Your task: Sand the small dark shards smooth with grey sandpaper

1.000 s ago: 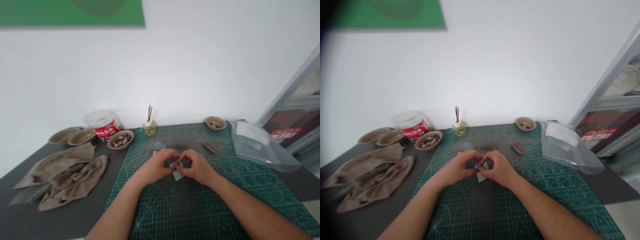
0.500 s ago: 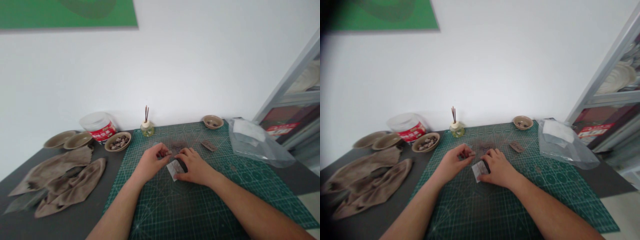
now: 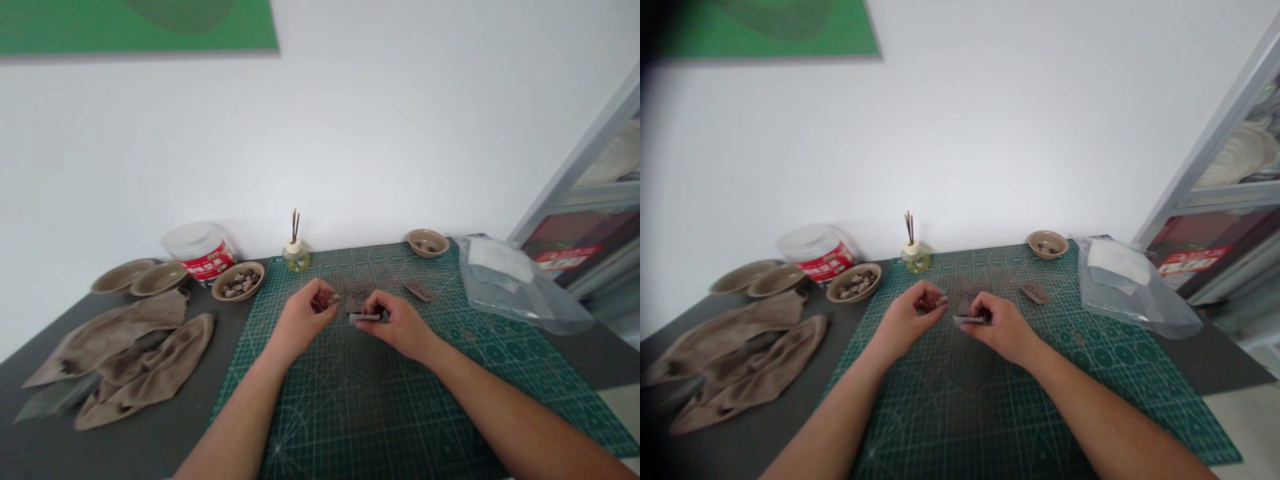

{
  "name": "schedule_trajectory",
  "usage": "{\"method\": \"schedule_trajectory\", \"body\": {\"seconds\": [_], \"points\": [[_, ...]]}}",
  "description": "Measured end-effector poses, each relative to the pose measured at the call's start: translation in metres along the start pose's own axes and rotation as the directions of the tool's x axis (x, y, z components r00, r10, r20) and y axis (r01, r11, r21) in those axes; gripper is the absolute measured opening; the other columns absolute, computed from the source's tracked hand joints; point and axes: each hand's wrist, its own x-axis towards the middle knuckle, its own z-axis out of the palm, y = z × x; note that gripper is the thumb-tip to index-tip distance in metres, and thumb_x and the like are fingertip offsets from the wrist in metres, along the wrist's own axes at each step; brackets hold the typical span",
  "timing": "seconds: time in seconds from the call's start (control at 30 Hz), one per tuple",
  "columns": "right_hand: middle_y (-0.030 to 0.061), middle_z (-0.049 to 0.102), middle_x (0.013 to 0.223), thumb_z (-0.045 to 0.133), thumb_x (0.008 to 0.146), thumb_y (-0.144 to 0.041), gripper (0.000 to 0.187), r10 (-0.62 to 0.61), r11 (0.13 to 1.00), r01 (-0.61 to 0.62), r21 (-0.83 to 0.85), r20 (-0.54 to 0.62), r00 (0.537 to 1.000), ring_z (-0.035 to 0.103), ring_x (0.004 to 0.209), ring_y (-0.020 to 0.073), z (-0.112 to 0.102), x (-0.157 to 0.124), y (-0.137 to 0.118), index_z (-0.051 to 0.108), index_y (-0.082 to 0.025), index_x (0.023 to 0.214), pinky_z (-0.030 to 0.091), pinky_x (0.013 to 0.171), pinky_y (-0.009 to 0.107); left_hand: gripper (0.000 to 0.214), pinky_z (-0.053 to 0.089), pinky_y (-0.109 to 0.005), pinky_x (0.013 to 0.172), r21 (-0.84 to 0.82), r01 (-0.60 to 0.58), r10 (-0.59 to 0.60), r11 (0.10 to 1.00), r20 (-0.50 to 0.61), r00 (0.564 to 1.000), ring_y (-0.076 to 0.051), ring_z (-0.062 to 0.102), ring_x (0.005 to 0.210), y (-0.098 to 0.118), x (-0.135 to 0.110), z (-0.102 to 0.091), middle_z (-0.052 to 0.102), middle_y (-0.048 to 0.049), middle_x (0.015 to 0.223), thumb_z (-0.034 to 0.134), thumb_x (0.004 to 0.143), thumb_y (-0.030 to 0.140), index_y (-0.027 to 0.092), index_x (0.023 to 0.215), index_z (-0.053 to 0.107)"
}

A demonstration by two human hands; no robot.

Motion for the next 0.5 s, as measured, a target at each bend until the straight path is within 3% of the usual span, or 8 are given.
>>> {"method": "schedule_trajectory", "body": {"seconds": [0.13,0.37,0.5], "points": [[-0.0035,0.061,0.073,0.071,0.078,-0.029,0.012,0.014,0.999,-0.012,-0.048,0.042,0.999,0.053,0.066,0.0126,0.0002,0.0030,0.0055,0.063,-0.020,0.080,0.036,0.061,0.024,0.010,0.043,-0.023,0.063,0.020,0.018,-0.019,1.000,0.015,1.000,-0.013,0.058,0.068,-0.0044,0.0002,0.0018,0.063,0.0029,0.075,0.063,0.079,0.023,0.020,0.087,0.059],[-0.0021,0.064,0.075,0.071,0.076,-0.028,0.010,-0.006,0.998,0.007,-0.061,0.013,1.000,0.056,0.068,0.0139,0.0018,0.0036,0.0052,0.066,-0.020,0.081,0.039,0.063,0.025,0.010,0.044,-0.023,0.064,-0.041,0.050,-0.048,0.998,0.037,0.998,-0.013,0.059,0.070,-0.0055,-0.0002,0.0032,0.065,0.0024,0.077,0.063,0.079,0.024,0.020,0.087,0.060],[-0.0009,0.063,0.074,0.066,0.077,-0.025,0.006,0.027,0.997,-0.024,0.073,-0.046,0.999,0.055,0.068,0.0147,-0.0007,0.0026,0.0023,0.065,-0.020,0.080,0.039,0.063,0.026,0.010,0.044,-0.023,0.063,-0.112,0.069,-0.063,0.991,0.057,0.996,-0.013,0.059,0.069,-0.0040,-0.0006,0.0045,0.064,0.0019,0.076,0.064,0.079,0.024,0.019,0.086,0.061]]}}
